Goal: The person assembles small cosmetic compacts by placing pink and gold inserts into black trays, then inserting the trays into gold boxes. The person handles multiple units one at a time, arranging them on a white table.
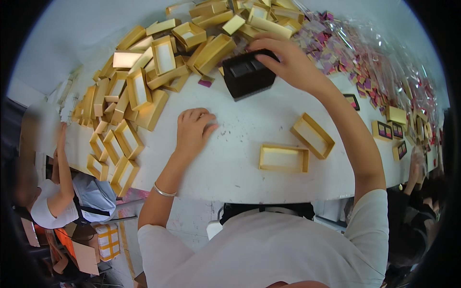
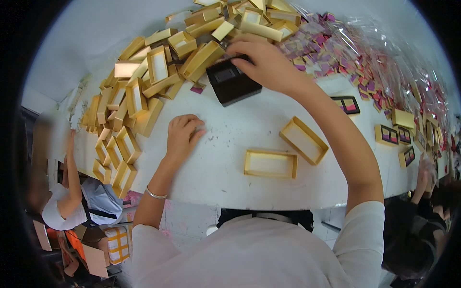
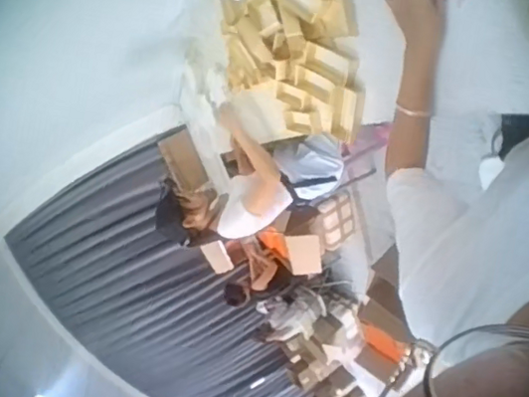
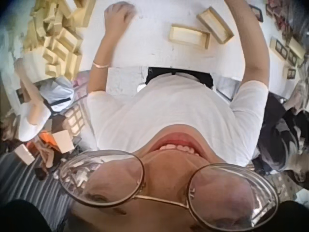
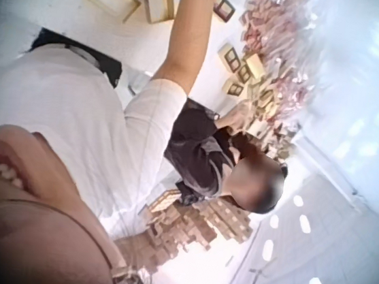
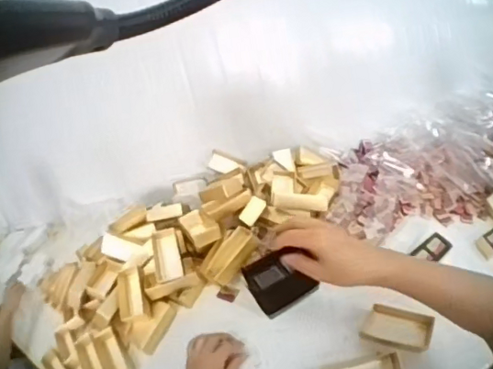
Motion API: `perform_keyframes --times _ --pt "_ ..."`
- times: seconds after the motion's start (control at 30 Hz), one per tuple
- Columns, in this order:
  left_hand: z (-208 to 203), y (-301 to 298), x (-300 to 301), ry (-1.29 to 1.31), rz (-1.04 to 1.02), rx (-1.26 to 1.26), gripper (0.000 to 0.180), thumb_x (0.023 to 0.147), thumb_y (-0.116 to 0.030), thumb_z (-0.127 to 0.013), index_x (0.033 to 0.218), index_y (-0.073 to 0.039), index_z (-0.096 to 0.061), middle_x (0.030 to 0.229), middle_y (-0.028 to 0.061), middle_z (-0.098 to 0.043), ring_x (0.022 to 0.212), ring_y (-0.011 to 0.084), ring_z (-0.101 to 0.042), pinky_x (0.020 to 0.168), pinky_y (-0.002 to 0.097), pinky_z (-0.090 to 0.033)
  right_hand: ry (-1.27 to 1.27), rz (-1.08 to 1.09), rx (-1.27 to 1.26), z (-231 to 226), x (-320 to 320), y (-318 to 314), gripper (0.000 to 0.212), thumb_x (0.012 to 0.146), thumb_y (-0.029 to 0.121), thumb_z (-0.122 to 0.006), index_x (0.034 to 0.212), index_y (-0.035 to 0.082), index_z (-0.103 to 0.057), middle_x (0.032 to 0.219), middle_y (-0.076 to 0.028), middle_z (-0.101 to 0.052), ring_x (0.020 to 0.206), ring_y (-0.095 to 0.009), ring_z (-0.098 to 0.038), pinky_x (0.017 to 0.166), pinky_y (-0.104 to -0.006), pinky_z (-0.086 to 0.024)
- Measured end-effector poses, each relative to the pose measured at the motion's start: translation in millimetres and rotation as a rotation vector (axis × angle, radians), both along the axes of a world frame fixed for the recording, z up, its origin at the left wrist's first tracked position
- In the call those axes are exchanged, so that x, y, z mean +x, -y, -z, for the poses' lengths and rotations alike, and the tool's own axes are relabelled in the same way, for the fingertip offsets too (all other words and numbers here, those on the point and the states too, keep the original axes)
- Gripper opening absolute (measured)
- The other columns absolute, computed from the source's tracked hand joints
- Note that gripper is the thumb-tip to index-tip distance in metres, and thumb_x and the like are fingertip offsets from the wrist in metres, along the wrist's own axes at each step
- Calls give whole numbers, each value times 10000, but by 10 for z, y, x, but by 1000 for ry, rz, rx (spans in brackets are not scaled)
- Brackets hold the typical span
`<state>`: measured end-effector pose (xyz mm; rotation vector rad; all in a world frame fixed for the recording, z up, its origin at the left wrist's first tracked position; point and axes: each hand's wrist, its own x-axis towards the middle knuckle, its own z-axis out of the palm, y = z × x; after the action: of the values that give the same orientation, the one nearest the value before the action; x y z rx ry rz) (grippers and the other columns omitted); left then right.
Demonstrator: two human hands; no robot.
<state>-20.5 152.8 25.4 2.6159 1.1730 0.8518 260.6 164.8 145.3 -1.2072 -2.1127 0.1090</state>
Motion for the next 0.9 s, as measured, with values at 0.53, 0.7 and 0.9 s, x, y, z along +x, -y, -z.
perform_keyframes --times 0.53,0.7,0.9 --pt "-372 -1390 489 -321 -442 241 234 782 -187 -562 993 -113 -633 916 74 -649 906 252 -577 727 430 -391 174 258 -620 -533 -197 -849 116 790 126 -645 832 19 -654 698 -100 -608 657 -236 -609 643 -325 -488" --pt "-417 -1599 469 -364 -401 286 209 823 -207 -535 972 -154 -671 868 95 -667 808 284 -625 684 405 -456 155 424 -76 -696 724 676 100 790 111 -662 800 12 -661 746 -90 -629 689 -210 -604 669 -307 -477" --pt "-774 -841 -354 1 -293 12 191 853 -101 -600 1015 -8 -641 781 123 -654 673 175 -608 628 284 -464 212 678 -65 406 939 1728 117 693 164 -730 699 73 -657 678 -74 -579 697 -265 -571 583 -372 -456"
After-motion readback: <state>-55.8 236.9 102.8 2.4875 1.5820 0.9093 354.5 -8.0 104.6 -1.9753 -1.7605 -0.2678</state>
